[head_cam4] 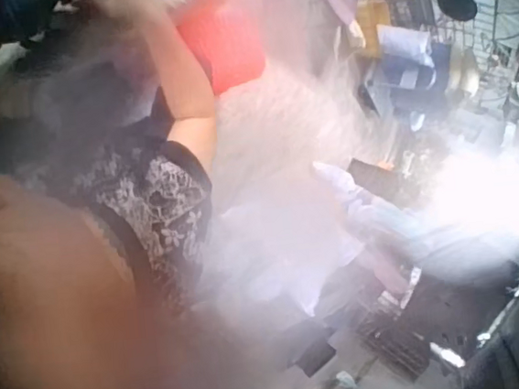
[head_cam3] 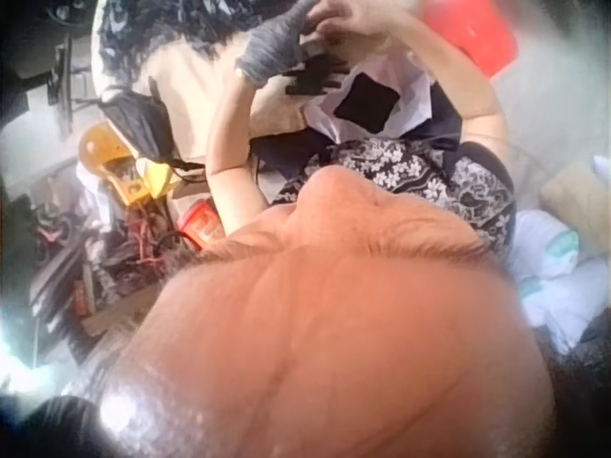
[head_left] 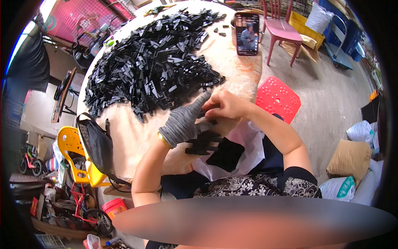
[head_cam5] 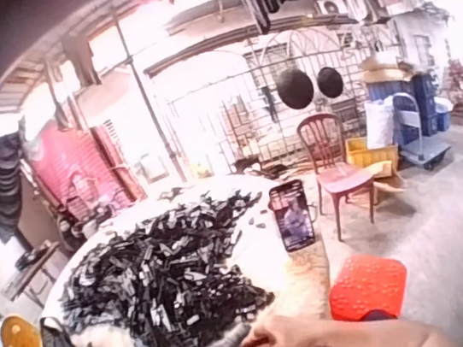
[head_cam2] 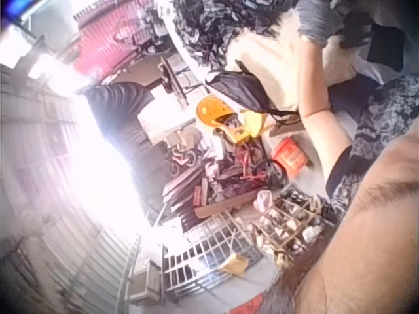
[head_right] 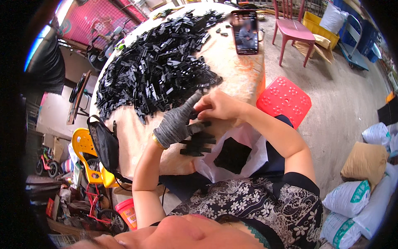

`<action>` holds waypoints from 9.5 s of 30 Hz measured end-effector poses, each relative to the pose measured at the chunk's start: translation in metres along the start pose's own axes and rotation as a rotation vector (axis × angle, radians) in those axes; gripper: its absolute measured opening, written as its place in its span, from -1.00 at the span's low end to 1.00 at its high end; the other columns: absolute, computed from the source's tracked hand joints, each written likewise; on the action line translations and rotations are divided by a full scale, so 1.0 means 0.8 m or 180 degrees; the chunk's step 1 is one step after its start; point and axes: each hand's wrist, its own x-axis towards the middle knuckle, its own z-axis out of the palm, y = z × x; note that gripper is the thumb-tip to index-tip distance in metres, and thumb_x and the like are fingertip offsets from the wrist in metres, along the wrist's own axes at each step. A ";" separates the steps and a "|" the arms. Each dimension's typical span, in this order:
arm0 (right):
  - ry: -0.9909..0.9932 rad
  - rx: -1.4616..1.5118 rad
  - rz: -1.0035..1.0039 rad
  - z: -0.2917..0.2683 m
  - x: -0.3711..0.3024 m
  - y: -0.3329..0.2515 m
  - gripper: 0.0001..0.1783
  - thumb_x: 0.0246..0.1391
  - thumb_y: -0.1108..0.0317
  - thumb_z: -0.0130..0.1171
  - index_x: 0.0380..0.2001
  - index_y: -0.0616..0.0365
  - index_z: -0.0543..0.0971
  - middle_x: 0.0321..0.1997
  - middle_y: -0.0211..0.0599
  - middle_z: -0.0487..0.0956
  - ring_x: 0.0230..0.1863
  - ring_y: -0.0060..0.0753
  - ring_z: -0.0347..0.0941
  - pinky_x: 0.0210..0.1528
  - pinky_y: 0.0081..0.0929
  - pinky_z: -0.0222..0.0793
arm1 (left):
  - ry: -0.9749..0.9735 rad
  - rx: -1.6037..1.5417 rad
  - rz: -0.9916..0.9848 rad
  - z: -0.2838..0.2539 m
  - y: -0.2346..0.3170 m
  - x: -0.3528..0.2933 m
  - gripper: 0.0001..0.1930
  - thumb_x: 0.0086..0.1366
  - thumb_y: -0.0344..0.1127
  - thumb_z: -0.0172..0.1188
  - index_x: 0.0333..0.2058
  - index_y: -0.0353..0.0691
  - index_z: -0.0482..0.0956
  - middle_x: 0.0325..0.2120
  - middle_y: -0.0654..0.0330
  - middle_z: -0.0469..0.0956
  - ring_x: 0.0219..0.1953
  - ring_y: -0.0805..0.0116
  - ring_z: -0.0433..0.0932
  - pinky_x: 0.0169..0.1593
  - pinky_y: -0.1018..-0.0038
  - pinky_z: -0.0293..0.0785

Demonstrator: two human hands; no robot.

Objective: The person assembles small black plastic components by hand.

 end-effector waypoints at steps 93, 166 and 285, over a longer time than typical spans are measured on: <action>0.1375 -0.1654 -0.1077 0.022 -0.010 0.014 -0.85 -0.16 0.45 0.20 -0.43 0.23 0.55 -0.40 -0.15 0.51 -0.28 -0.08 0.42 -0.21 -0.28 0.35 | 0.0527 -0.0838 -0.0397 0.012 -0.044 -0.011 -0.70 0.12 -0.40 0.24 -0.13 -0.25 0.54 -0.30 0.10 0.61 -0.28 0.33 0.58 -0.18 0.48 0.49; 0.0773 0.0014 -0.0291 0.016 -0.023 -0.003 -0.77 -0.12 0.41 0.26 -0.34 0.30 0.56 -0.28 -0.24 0.58 -0.27 -0.37 0.52 -0.19 -0.50 0.41 | -0.0347 -0.1190 -0.0461 0.014 -0.017 0.012 -0.28 -0.03 -0.49 0.32 0.16 -0.14 0.26 -0.44 0.22 0.58 -0.37 0.45 0.56 -0.25 0.48 0.49; 0.0604 0.1478 -0.0506 0.035 0.003 -0.016 -0.90 -0.06 0.55 0.21 -0.42 0.29 0.50 -0.13 -0.09 0.52 -0.18 -0.57 0.45 -0.16 -0.60 0.40 | 0.0936 -0.2397 0.0232 0.022 -0.053 -0.036 -0.77 0.36 -0.24 -0.13 -0.15 -0.14 0.47 -0.61 0.37 0.27 -0.65 0.67 0.16 -0.64 0.75 0.03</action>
